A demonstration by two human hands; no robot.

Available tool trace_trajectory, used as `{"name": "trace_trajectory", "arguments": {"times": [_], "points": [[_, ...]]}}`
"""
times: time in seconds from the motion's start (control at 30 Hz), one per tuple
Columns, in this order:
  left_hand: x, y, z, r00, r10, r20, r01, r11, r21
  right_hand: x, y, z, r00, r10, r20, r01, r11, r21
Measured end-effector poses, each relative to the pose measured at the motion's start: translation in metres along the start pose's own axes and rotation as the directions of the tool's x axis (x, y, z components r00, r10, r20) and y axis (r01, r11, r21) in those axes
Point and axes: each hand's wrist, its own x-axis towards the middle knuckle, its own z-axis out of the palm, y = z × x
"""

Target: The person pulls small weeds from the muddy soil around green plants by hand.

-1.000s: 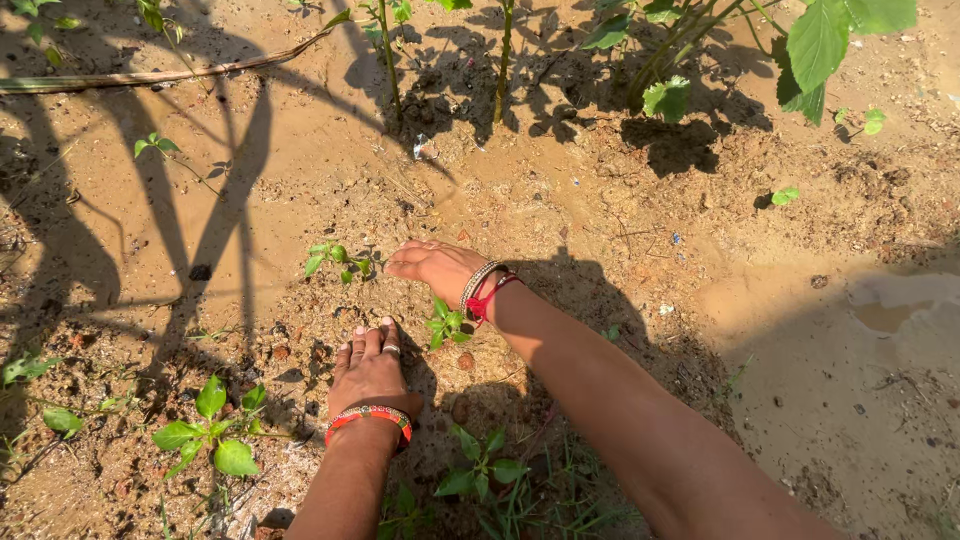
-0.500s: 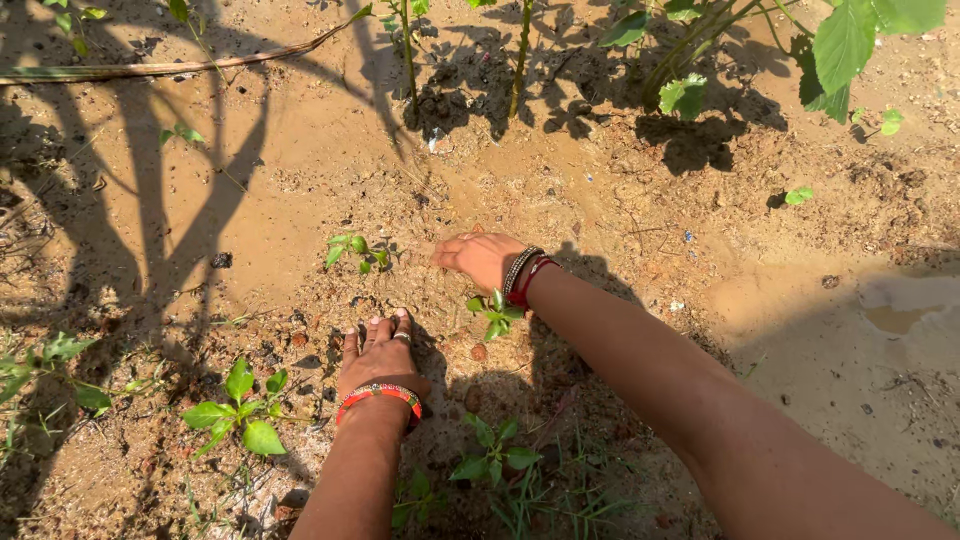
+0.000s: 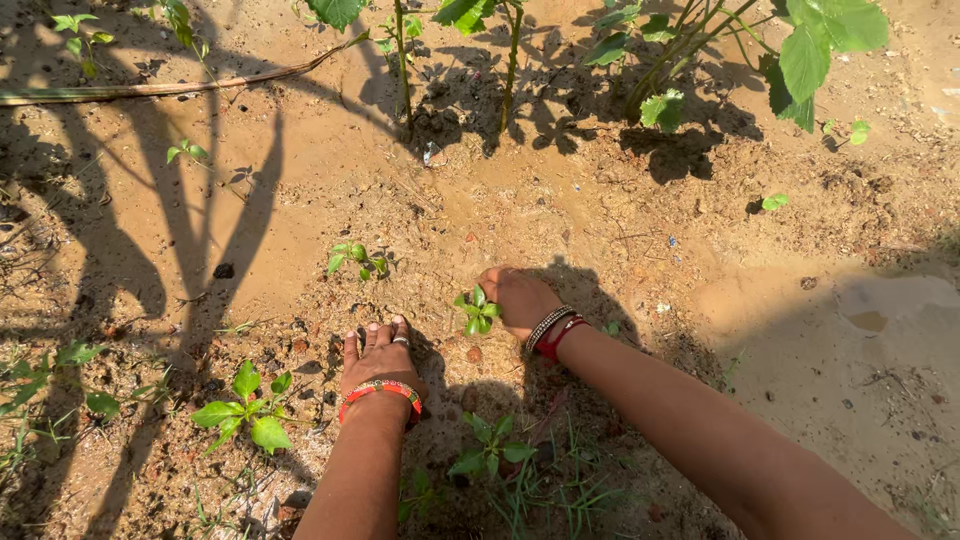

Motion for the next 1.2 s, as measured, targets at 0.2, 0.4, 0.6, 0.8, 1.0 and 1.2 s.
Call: {"name": "trace_trajectory", "arguments": {"times": [0.2, 0.4, 0.6, 0.8, 1.0, 1.2], "points": [[-0.002, -0.001, 0.006, 0.997, 0.032, -0.071, -0.029, 0.999, 0.035, -0.026, -0.007, 0.018, 0.958, -0.182, -0.222, 0.12, 0.956, -0.266], [0.008, 0.0, 0.019, 0.988, 0.043, -0.147, -0.035, 0.998, 0.057, -0.057, -0.054, 0.05, 0.916, -0.3, -0.265, 0.265, 0.951, -0.16], [-0.002, 0.002, 0.016, 0.99, 0.046, -0.133, -0.036, 0.997, 0.073, -0.039, -0.074, 0.039, 0.971, -0.217, -0.098, 0.202, 0.97, -0.136], [-0.012, 0.002, 0.011, 0.997, 0.027, -0.072, -0.022, 0.997, 0.072, -0.073, -0.045, 0.031, 0.913, -0.353, -0.207, 0.284, 0.91, -0.301], [-0.018, -0.015, 0.01, 0.989, 0.142, -0.035, -0.133, 0.972, 0.193, -0.079, -0.009, 0.056, 0.845, -0.465, -0.265, 0.391, 0.874, -0.287], [-0.038, -0.02, 0.017, 0.979, 0.171, -0.114, -0.162, 0.983, 0.081, -0.032, -0.029, 0.022, 0.964, -0.244, 0.105, 0.263, 0.929, -0.26]]}}
